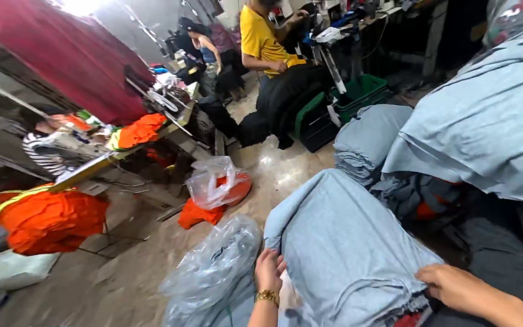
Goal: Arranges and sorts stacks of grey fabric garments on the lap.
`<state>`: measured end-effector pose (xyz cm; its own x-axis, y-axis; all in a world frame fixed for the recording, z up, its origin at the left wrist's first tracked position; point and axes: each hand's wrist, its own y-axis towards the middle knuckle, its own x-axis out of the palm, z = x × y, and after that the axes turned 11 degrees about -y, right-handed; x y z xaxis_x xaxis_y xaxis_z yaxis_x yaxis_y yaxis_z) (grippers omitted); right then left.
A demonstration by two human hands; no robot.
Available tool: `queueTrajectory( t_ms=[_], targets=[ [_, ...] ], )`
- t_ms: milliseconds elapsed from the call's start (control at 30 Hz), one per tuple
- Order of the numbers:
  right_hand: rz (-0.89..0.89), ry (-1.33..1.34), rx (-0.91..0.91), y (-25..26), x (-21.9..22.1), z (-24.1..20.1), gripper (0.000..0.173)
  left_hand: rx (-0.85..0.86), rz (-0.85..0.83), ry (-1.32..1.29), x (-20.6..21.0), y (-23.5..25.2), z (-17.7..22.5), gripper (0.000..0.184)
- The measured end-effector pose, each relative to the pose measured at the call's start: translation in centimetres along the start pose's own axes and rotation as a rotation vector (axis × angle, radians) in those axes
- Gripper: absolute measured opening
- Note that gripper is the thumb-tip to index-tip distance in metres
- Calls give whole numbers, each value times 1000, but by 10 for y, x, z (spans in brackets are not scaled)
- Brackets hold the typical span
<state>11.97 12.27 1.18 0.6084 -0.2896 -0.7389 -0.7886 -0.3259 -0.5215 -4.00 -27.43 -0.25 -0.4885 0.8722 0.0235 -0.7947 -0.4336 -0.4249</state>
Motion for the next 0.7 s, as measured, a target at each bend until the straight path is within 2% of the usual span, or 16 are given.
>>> queueTrajectory(
  t_ms=[67,133,200,233,300,367,433,467,533,567,600,667,700],
  targets=[
    [7,36,21,2,-1,-2,30,-65,188,-91,-16,42,2,58],
    [66,48,19,2,1,-4,27,-106,242,-97,-19,75,4,71],
    [125,51,1,4,4,-3,24,-177,247,-89,-15,100,6,77],
    [152,54,-4,6,5,-3,23,-220,232,-57,-10,111,6,75],
    [189,59,-3,9,7,-4,21,-256,188,97,4,126,0,49],
    [191,60,1,12,8,-5,20,-132,107,391,10,142,2,32],
    [192,51,2,14,8,-5,20,101,71,703,10,153,37,35],
    [203,49,-2,14,9,-5,19,214,82,742,7,159,60,35],
    [208,51,2,15,9,-6,20,402,146,578,2,172,96,30],
    [203,55,8,14,8,-7,20,444,170,507,-1,179,106,33],
    [197,55,19,14,7,-8,21,446,190,495,-5,182,112,46],
    [207,52,35,13,6,-9,25,371,192,526,-9,181,114,86],
    [240,56,37,12,7,-9,26,360,159,539,-8,176,107,96]
  ],
)
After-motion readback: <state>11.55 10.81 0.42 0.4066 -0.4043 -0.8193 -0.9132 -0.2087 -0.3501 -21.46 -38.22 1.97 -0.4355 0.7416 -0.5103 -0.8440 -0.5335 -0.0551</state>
